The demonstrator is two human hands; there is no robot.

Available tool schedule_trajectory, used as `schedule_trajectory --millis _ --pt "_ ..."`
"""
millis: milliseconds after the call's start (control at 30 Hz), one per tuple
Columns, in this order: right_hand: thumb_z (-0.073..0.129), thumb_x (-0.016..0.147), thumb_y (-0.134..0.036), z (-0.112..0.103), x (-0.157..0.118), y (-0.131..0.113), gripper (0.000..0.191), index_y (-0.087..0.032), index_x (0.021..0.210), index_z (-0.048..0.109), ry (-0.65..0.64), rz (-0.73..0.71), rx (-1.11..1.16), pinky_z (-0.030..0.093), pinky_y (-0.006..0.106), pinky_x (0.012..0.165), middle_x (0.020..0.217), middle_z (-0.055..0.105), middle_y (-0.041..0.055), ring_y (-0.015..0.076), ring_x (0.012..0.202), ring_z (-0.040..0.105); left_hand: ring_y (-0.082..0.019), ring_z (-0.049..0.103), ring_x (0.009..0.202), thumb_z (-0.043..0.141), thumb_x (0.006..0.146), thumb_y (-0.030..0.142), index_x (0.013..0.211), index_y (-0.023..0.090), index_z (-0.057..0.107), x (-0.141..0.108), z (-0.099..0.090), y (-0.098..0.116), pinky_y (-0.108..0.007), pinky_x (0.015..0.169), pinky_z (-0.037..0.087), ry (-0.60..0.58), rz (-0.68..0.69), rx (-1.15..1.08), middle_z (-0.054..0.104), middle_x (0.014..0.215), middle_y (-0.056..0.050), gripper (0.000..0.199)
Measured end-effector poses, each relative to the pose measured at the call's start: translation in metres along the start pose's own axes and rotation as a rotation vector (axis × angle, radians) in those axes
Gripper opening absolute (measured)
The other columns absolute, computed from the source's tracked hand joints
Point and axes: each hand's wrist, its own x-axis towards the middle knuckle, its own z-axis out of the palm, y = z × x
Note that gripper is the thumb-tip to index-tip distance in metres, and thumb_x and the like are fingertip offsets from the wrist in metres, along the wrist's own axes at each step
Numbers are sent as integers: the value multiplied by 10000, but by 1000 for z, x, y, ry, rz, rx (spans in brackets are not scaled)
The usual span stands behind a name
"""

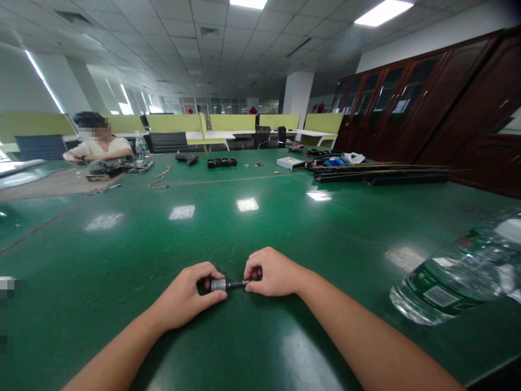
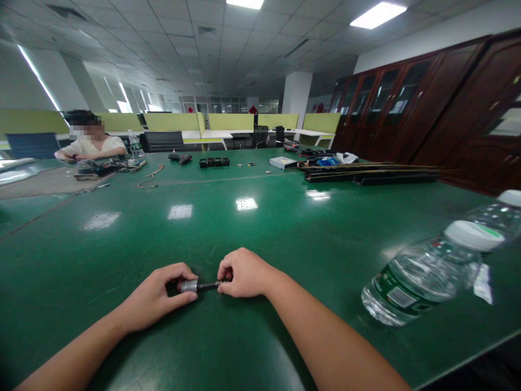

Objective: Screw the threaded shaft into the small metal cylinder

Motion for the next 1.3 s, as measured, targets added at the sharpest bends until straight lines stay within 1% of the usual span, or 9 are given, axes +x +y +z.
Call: schedule_trajectory --millis 167,400,700,833,933,1033,1167,1233,1300 --pt "724 687 -235 -3 -2 3 126 -180 799 739 -5 10 -17 415 210 584 710 645 -5 103 631 563 -171 569 764 646 826 399 937 188 658 -1 0 -1 -262 699 432 1 3 7 633 838 -15 239" --pt "715 674 -219 -12 -3 2 123 -176 785 743 -35 81 -14 403 205 546 672 646 -10 99 591 557 -173 574 765 644 827 390 934 188 652 -1 0 -1 -270 705 435 -1 -7 7 631 844 -16 229" --pt "726 674 -215 -12 -3 4 125 -175 791 742 -43 101 21 400 201 534 664 642 -12 100 583 558 -173 575 760 640 823 391 938 192 657 -1 1 -1 -274 702 436 4 -11 2 633 837 -15 230" --pt "730 699 -241 -1 0 -3 133 -176 814 742 4 34 19 423 214 596 722 655 2 109 639 574 -173 572 762 646 818 373 933 192 653 -1 2 -1 -272 702 436 7 -19 7 628 833 -12 216" --pt "717 720 -217 12 5 -10 189 -192 906 733 35 -56 44 432 222 670 773 663 2 114 705 583 -172 567 766 671 793 348 937 191 648 -1 2 0 -268 701 438 7 -12 -5 623 843 -13 214" --pt "725 696 -188 21 8 -13 236 -200 932 721 64 -67 35 431 234 700 772 658 -5 117 705 571 -174 566 780 700 769 322 949 188 640 -1 2 0 -269 707 440 19 2 -23 621 877 -18 233" --pt "701 725 -178 20 7 -13 196 -188 920 712 60 -40 64 424 219 665 773 654 1 113 689 569 -170 565 772 660 817 347 973 193 638 -1 2 0 -268 703 437 15 -3 -27 616 860 -13 220" --pt "697 738 -196 18 6 -13 175 -186 912 711 59 -57 51 420 222 662 775 655 4 118 697 572 -166 566 767 609 861 353 973 195 643 -1 2 -1 -268 705 436 4 -4 -38 618 849 -11 196" --pt "696 746 -215 17 6 -13 161 -187 904 714 59 -90 26 419 233 682 786 662 10 131 728 580 -164 567 769 611 862 346 962 193 646 -1 2 -2 -266 706 436 1 -5 -47 619 847 -9 187"
